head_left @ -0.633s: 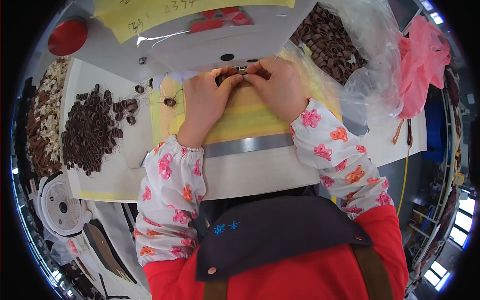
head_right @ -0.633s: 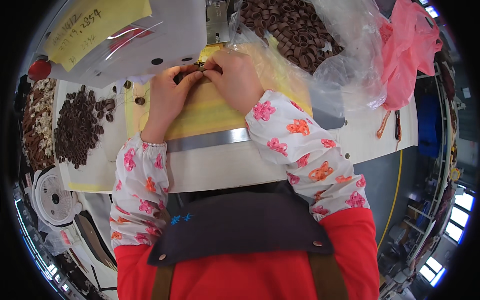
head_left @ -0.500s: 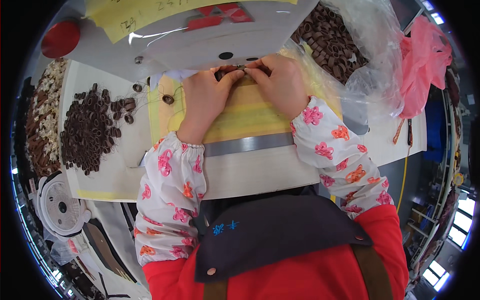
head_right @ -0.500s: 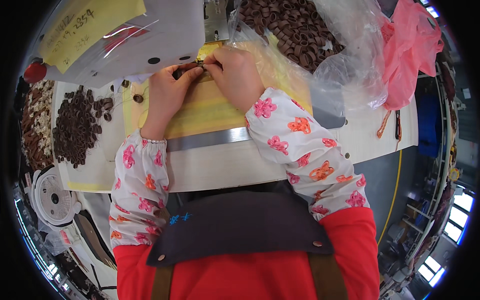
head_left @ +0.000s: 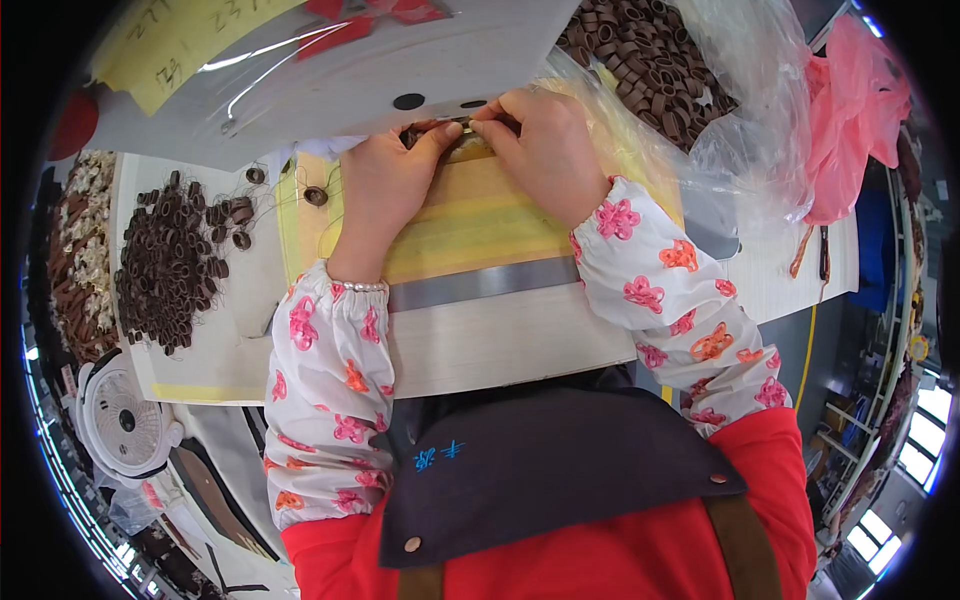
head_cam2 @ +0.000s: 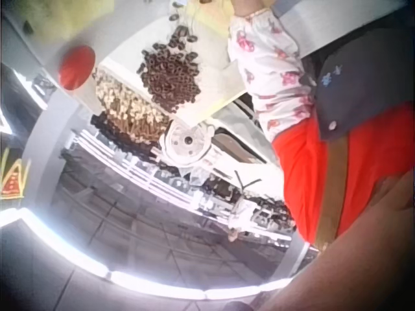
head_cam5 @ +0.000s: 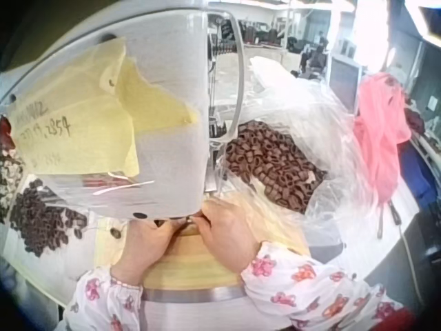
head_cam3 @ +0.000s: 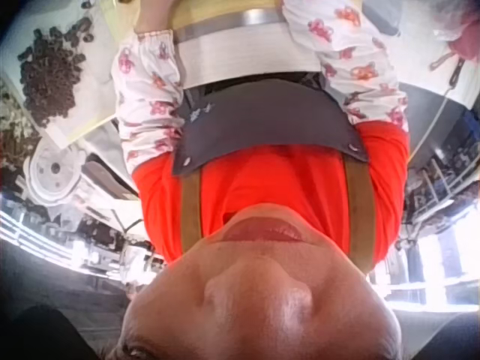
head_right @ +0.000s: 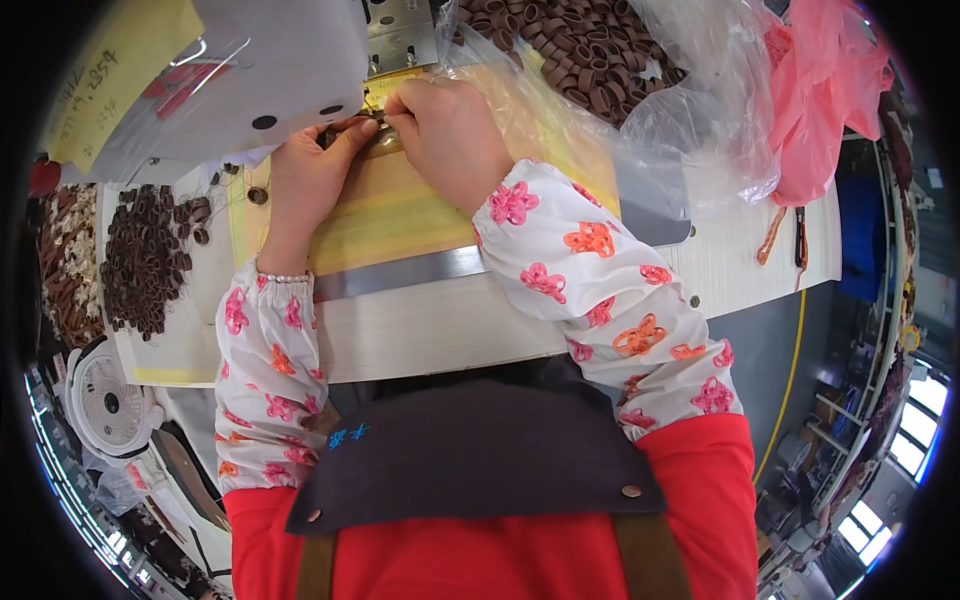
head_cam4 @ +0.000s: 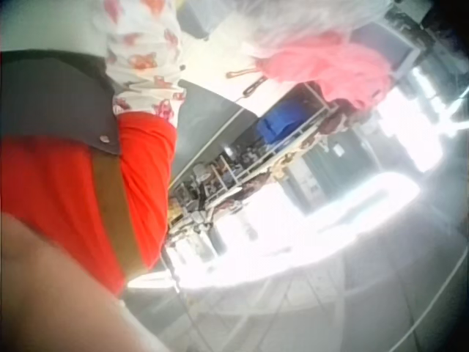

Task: Attaching small leather loops to metallic hardware using a specialized sewing or assembly machine.

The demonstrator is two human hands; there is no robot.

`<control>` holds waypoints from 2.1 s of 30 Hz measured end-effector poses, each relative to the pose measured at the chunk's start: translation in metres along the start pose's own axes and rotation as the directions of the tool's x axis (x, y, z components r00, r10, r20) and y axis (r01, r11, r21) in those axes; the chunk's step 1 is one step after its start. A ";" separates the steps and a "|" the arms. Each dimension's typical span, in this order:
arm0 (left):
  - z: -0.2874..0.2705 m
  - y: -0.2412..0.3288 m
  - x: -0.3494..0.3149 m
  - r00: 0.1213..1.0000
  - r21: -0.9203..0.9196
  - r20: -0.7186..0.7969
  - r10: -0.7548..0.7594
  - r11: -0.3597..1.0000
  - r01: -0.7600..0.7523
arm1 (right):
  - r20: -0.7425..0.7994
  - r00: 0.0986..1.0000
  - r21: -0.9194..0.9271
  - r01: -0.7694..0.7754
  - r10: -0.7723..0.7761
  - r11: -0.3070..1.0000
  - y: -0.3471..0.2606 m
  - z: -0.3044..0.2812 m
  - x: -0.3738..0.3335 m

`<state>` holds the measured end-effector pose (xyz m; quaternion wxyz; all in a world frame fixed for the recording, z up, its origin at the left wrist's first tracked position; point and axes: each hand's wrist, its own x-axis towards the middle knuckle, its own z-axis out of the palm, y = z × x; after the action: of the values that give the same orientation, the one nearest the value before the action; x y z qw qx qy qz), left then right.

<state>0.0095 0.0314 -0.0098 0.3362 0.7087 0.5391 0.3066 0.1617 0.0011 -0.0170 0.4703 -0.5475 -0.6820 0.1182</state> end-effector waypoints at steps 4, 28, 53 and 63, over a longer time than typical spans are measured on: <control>-0.002 0.004 0.002 0.998 0.036 0.027 -0.061 0.998 0.060 | 0.020 1.000 0.026 -0.008 0.007 1.000 0.001 -0.002 0.002; 0.001 0.000 0.001 0.999 -0.072 -0.020 -0.036 0.997 0.035 | 0.051 0.998 -0.049 -0.033 0.036 0.998 0.004 -0.002 0.003; 0.002 -0.005 0.006 0.999 -0.004 -0.012 -0.044 0.999 0.044 | 0.137 0.975 -0.079 -0.166 0.175 0.983 0.002 -0.009 0.008; 0.002 -0.001 0.003 1.000 -0.034 0.011 0.005 0.999 -0.005 | 0.133 0.988 -0.057 -0.078 0.084 0.995 0.007 -0.008 0.007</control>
<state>0.0109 0.0339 -0.0114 0.3501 0.7060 0.5302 0.3128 0.1724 0.0067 -0.0140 0.4036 -0.5773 -0.6923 0.1565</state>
